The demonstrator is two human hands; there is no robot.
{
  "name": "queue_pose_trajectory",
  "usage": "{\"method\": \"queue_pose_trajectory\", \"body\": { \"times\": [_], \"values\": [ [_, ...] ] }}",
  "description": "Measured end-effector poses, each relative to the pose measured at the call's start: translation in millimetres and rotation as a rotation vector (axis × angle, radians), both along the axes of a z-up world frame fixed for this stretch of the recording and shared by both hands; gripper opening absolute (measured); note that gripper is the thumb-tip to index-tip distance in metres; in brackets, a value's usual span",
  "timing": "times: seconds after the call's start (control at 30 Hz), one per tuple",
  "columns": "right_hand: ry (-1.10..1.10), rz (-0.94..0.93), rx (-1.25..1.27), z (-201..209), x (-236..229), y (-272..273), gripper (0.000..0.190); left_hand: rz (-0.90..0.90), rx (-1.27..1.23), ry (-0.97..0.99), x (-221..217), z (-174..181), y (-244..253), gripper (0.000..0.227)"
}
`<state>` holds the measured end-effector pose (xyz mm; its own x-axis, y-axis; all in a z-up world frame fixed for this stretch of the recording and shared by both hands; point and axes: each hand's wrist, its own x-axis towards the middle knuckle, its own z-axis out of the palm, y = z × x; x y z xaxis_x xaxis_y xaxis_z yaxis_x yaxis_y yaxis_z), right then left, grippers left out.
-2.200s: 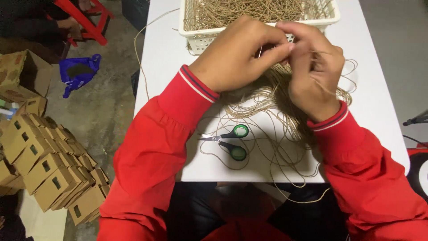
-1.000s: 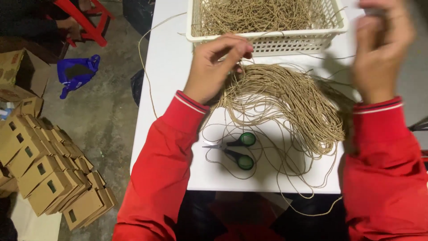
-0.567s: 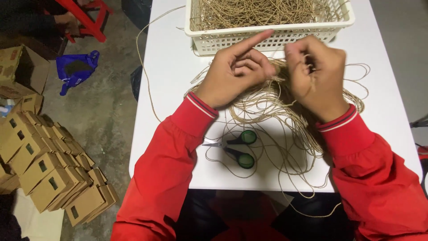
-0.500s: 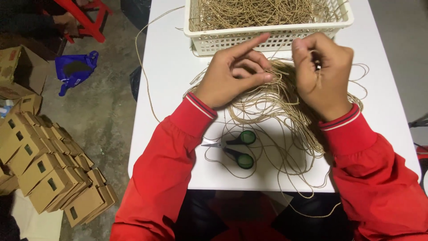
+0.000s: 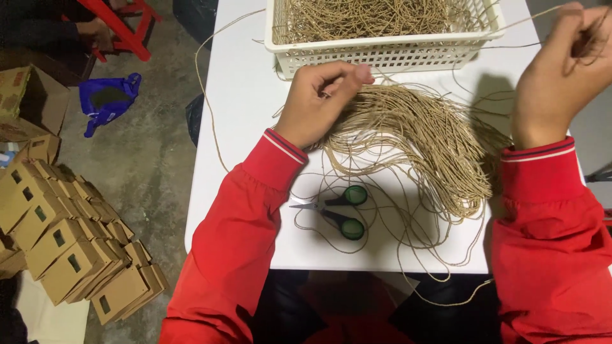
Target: The person repeatedly pulls lengths of twine from a pile on the table, measures them by hand, and cuts them with scissors. The cut pieces are placed into a white basket on the table.
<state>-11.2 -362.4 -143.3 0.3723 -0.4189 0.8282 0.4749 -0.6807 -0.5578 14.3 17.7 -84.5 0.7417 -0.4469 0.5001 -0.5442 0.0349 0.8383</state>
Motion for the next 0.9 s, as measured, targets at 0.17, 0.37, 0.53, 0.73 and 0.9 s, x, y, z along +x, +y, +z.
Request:
{"method": "queue_pose_trajectory", "body": {
  "times": [0.17, 0.37, 0.53, 0.73, 0.9],
  "values": [
    [0.083, -0.289, 0.151, -26.5, 12.6, -45.9, 0.042, 0.068, -0.052, 0.105, 6.9, -12.6, -3.0, 0.02],
    [0.057, -0.102, 0.135, -27.2, 5.2, -67.1, 0.022, 0.525, 0.039, -0.204, 14.8, -25.8, -2.5, 0.053],
    [0.084, 0.044, -0.221, 18.9, -23.3, 44.2, 0.025, 0.512, 0.079, -0.544, -2.5, -34.6, -23.7, 0.076],
    [-0.064, 0.366, -0.752, 56.6, -49.5, 124.7, 0.042, 0.252, -0.026, -0.599, -51.4, -9.2, -41.9, 0.062],
    [-0.076, -0.054, -0.616, 32.7, -41.7, 77.3, 0.022, 0.267, -0.11, -0.594, -48.5, 14.0, -30.5, 0.014]
  ]
}}
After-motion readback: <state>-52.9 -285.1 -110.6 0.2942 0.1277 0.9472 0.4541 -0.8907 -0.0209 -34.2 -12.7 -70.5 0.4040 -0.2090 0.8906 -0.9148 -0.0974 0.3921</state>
